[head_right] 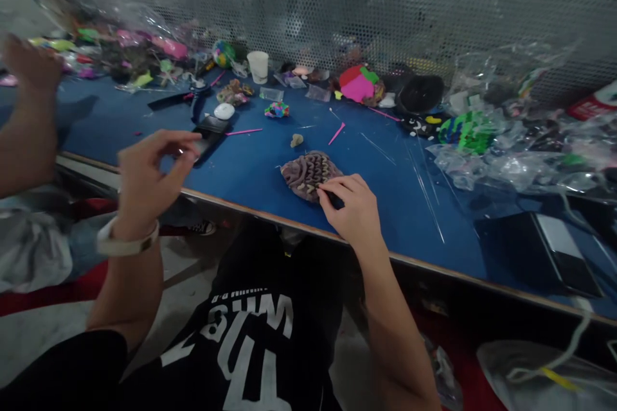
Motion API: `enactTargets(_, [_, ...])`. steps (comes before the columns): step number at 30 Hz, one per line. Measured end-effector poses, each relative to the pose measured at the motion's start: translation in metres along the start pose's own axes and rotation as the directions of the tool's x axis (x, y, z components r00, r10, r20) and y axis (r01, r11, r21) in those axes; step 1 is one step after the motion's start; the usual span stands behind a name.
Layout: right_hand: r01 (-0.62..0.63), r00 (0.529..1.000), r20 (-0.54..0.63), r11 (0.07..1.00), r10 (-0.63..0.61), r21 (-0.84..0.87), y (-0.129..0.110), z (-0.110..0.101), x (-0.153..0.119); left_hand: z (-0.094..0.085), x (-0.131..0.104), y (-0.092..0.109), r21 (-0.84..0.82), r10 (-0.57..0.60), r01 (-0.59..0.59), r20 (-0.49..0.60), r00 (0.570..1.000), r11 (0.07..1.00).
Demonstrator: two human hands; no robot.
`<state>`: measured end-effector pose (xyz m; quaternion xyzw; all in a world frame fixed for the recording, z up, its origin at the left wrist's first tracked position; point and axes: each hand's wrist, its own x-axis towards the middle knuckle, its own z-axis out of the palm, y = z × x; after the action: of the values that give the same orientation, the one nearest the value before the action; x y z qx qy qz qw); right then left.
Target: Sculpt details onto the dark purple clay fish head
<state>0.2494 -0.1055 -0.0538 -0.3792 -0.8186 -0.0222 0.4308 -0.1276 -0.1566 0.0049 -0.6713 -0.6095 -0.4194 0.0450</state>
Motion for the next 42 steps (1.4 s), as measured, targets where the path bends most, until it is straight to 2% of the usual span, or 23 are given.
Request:
enactTargets(2, [0.006, 1.000, 0.001, 1.000, -0.006, 0.004, 0.000, 0.000, 0.000, 0.010, 0.010, -0.028, 0.144, -0.109, 0.108, -0.002, 0.994, 0.984])
enactTargets(4, [0.018, 1.000, 0.008, 1.000, -0.018, 0.002, 0.000, -0.001, 0.000, 0.024, 0.015, -0.056, 0.270, -0.265, 0.252, 0.013, 0.964, 0.929])
enactTargets(6, [0.041, 0.999, 0.012, 0.999, -0.041, -0.003, 0.002, 0.000, 0.000, 0.037, 0.016, -0.076, 0.327, -0.361, 0.321, 0.069, 0.930, 0.889])
enactTargets(8, [0.066, 0.998, 0.012, 0.998, -0.066, -0.013, 0.005, 0.000, 0.001, 0.047, 0.016, -0.084, 0.361, -0.380, 0.328, 0.080, 0.922, 0.873])
enactTargets(12, [0.116, 0.993, -0.011, 0.989, -0.118, -0.090, 0.001, -0.003, -0.001, 0.053, 0.019, -0.080, 0.351, -0.416, 0.360, 0.095, 0.905, 0.864])
enactTargets(16, [0.165, 0.973, -0.126, 0.967, -0.191, -0.195, -0.028, -0.012, -0.020, 0.050, 0.021, -0.084, 0.244, -0.462, 0.425, 0.121, 0.879, 0.872])
enactTargets(19, [0.256, 0.958, -0.110, 0.961, -0.266, -0.101, -0.053, -0.016, -0.044, 0.049, 0.022, -0.093, 0.147, -0.490, 0.471, 0.134, 0.862, 0.870])
enactTargets(21, [0.299, 0.953, -0.054, 0.954, -0.299, -0.007, -0.064, -0.012, -0.059, 0.049, 0.024, -0.096, 0.116, -0.495, 0.482, 0.156, 0.855, 0.868])
enactTargets(25, [0.196, 0.981, -0.045, 0.962, -0.191, 0.191, -0.084, 0.011, -0.089, 0.049, 0.026, -0.096, 0.088, -0.492, 0.485, 0.177, 0.852, 0.870])
enactTargets(29, [0.045, 0.998, 0.032, 0.920, -0.063, 0.390, -0.110, 0.043, -0.122, 0.048, 0.026, -0.098, 0.039, -0.480, 0.480, 0.162, 0.862, 0.876])
enactTargets(33, [-0.030, 0.970, 0.222, 0.858, -0.098, 0.513, -0.119, 0.061, -0.142, 0.048, 0.028, -0.101, 0.002, -0.488, 0.495, 0.171, 0.856, 0.869])
enactTargets(39, [-0.119, 0.971, 0.239, 0.812, -0.026, 0.571, -0.117, 0.080, -0.156, 0.052, 0.029, -0.100, 0.007, -0.506, 0.511, 0.159, 0.848, 0.859])
enactTargets(42, [-0.166, 0.945, 0.322, 0.780, -0.049, 0.604, -0.130, 0.093, -0.168, 0.049, 0.028, -0.100, 0.025, -0.492, 0.495, 0.177, 0.853, 0.868])
